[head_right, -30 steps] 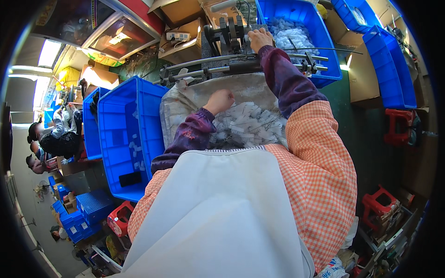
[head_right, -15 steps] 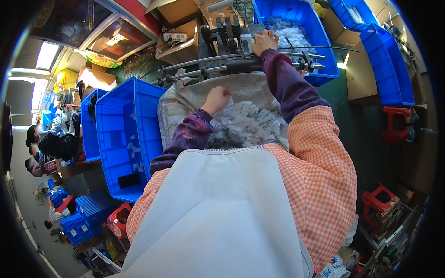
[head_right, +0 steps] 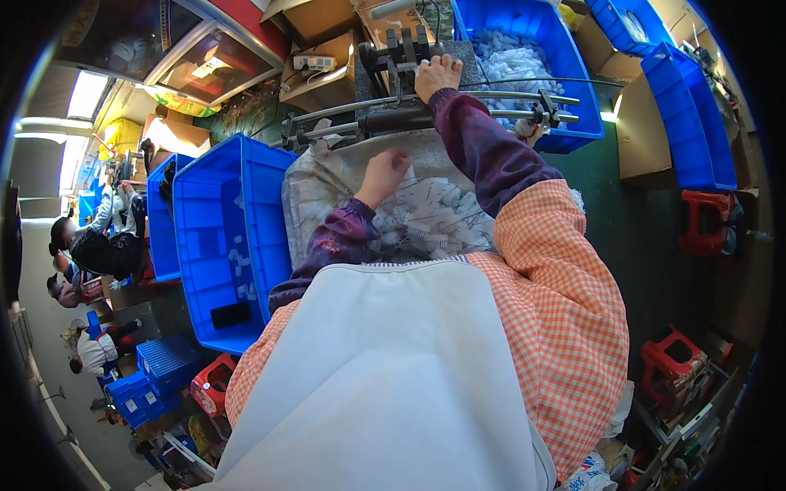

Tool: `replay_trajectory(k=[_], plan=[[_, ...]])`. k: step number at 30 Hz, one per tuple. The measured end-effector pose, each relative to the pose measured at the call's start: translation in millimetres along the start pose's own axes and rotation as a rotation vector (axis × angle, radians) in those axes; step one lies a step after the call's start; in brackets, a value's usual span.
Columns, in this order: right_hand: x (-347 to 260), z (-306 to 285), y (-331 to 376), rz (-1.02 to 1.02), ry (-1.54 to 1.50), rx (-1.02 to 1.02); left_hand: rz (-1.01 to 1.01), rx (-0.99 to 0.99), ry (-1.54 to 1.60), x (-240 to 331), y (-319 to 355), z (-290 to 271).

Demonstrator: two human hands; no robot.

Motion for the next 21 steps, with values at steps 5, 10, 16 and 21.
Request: replay_trajectory(k=[5, 10, 16, 21], plan=[[32, 3, 3, -0.005, 0.039, -0.009, -0.139, -0.248, -0.193, -39, -9, -10], [67, 6, -4, 0.011, -0.009, -0.035, -0.031, -0.399, -0.197, -64, -8, -3], [90, 1, -33, -0.071, 0.177, -0.249, -0.053, -0.308, -0.204, -37, -8, -13], [142, -49, -42, 0.346, 0.026, 0.194, 0.111, -0.052, -0.125, -11, -2, -37]])
Point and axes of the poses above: each hand's wrist, its own y-axis away from the middle knuckle, its own z-axis out of the palm, x = y × z, the point moved 6 cm from there along -y, towards the middle knuckle, and after that the axes turned 9 degrees about y, right-handed, at the moved point
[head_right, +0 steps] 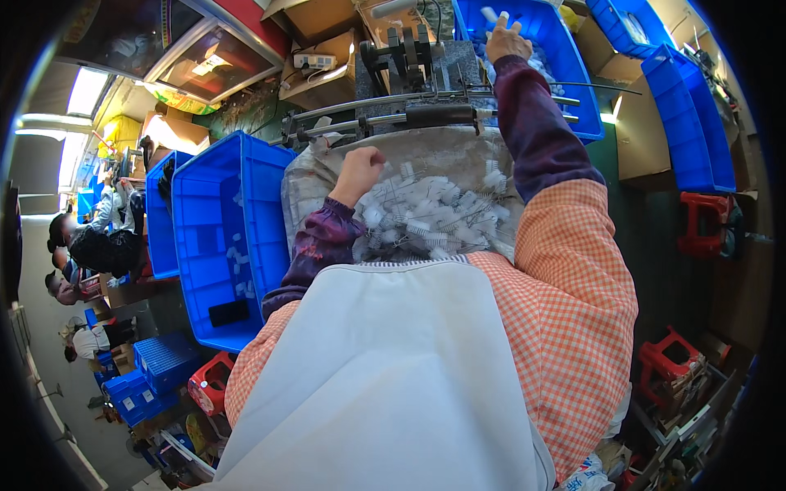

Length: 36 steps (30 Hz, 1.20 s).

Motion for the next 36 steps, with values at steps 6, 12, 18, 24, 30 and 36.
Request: replay_trajectory(k=[6, 12, 18, 24, 30, 36], plan=[[-68, -20, 113, -0.745, -0.861, -0.667, 0.095, 0.099, 0.279, 66, -5, -40], [-104, -45, 196, -0.890, -0.925, -1.011, -0.064, 0.124, 0.796, 60, -8, -19], [-81, -20, 112, -0.584, -0.657, -0.381, -0.194, -0.143, -0.056, -22, -8, 9], [-78, 27, 72, -0.450, -0.081, -0.152, -0.141, -0.326, -0.167, -49, -12, 44], [-78, 49, 70, -0.432, -0.062, -0.177, -0.120, -0.301, -0.022, -30, -8, 37], [-79, 52, 67, -0.461, -0.121, -0.177, -0.157, -0.161, 0.015, -36, -6, 33]])
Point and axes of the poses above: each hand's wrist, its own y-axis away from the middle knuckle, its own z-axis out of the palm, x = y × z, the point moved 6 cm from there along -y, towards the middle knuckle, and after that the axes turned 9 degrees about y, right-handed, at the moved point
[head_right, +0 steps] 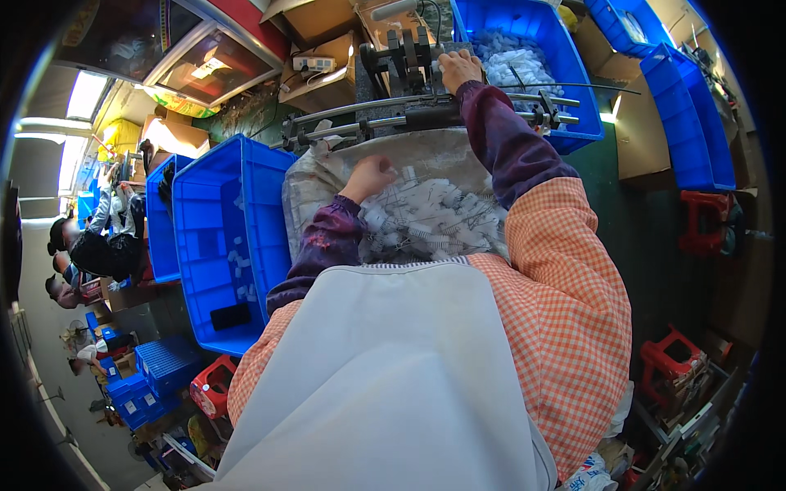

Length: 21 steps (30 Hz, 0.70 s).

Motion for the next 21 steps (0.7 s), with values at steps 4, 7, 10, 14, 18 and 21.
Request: replay_trajectory(k=[4, 7, 10, 14, 18, 21], plan=[[5, 2, -3, 0.057, -0.046, -0.046, 0.007, -0.003, 0.070, 12, 4, -6], [10, -5, -1, 0.169, 0.050, -0.097, 0.022, -0.004, 0.068, 18, 7, -8], [19, -12, 8, 0.216, 0.123, -0.074, 0.062, 0.005, 0.053, 21, 5, -12], [14, -19, 19, 0.178, 0.088, -0.052, 0.148, 0.140, 0.066, 36, 7, -24], [-3, -11, 15, 0.196, 0.055, -0.087, 0.294, 0.243, 0.060, 58, 11, -31], [-32, -9, 12, 0.148, 0.097, -0.044, 0.361, 0.268, 0.056, 67, 14, -34]])
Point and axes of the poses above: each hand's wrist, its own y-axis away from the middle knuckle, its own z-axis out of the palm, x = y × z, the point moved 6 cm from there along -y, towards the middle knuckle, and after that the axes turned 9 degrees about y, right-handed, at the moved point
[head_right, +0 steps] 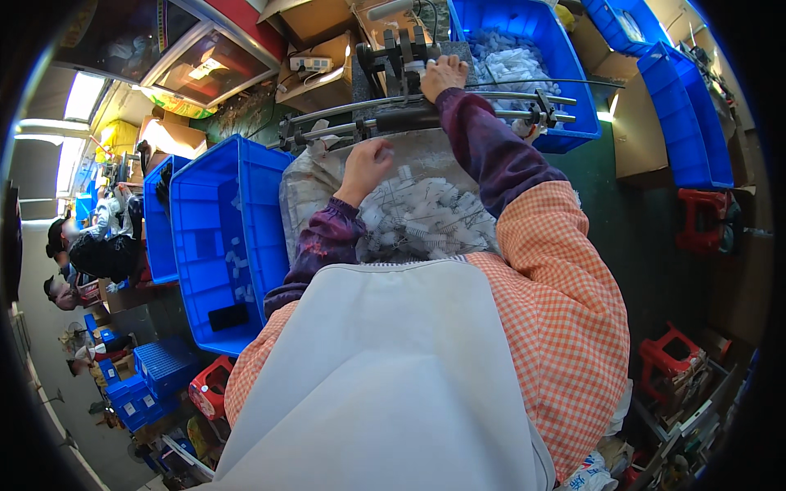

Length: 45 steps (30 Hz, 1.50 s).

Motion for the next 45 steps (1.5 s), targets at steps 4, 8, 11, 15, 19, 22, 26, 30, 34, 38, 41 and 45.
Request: replay_trajectory(k=[4, 8, 11, 15, 19, 22, 26, 30, 34, 38, 41, 45], plan=[[-20, -1, 0, -0.018, -0.024, 0.012, 0.019, 0.032, -0.019, 7, 0, -6], [-10, -3, 2, -0.019, -0.024, 0.034, -0.035, 0.066, 0.039, 3, 2, -15], [10, -1, 0, -0.020, -0.016, -0.008, -0.059, 0.098, 0.097, 7, -1, -20], [49, 18, -11, -0.009, -0.116, -0.056, -0.104, 0.144, 0.238, 17, -6, -24], [62, 11, -27, -0.101, 0.021, -0.208, -0.169, 0.179, 0.468, 22, -8, -22], [91, -19, -47, 0.119, 0.122, -0.094, -0.199, 0.128, 0.611, 19, -11, -15], [112, -55, -32, 0.180, -0.173, 0.341, -0.256, 0.113, 0.861, 24, -15, -5], [6, -60, 51, -0.509, -0.902, -0.394, -0.237, 0.145, 0.917, 24, -23, 0], [-26, -61, 74, -0.680, -0.960, -0.391, -0.255, 0.051, 0.683, 28, -20, -7], [29, -18, 9, -0.217, -0.449, -0.022, -0.324, -0.157, -0.058, -19, 2, -19], [31, -2, -8, -0.230, -0.200, 0.171, -0.503, -0.499, -0.158, -50, 39, -7], [26, 11, -17, -0.161, -0.155, 0.123, -0.511, -0.592, 0.015, -45, 60, -3]])
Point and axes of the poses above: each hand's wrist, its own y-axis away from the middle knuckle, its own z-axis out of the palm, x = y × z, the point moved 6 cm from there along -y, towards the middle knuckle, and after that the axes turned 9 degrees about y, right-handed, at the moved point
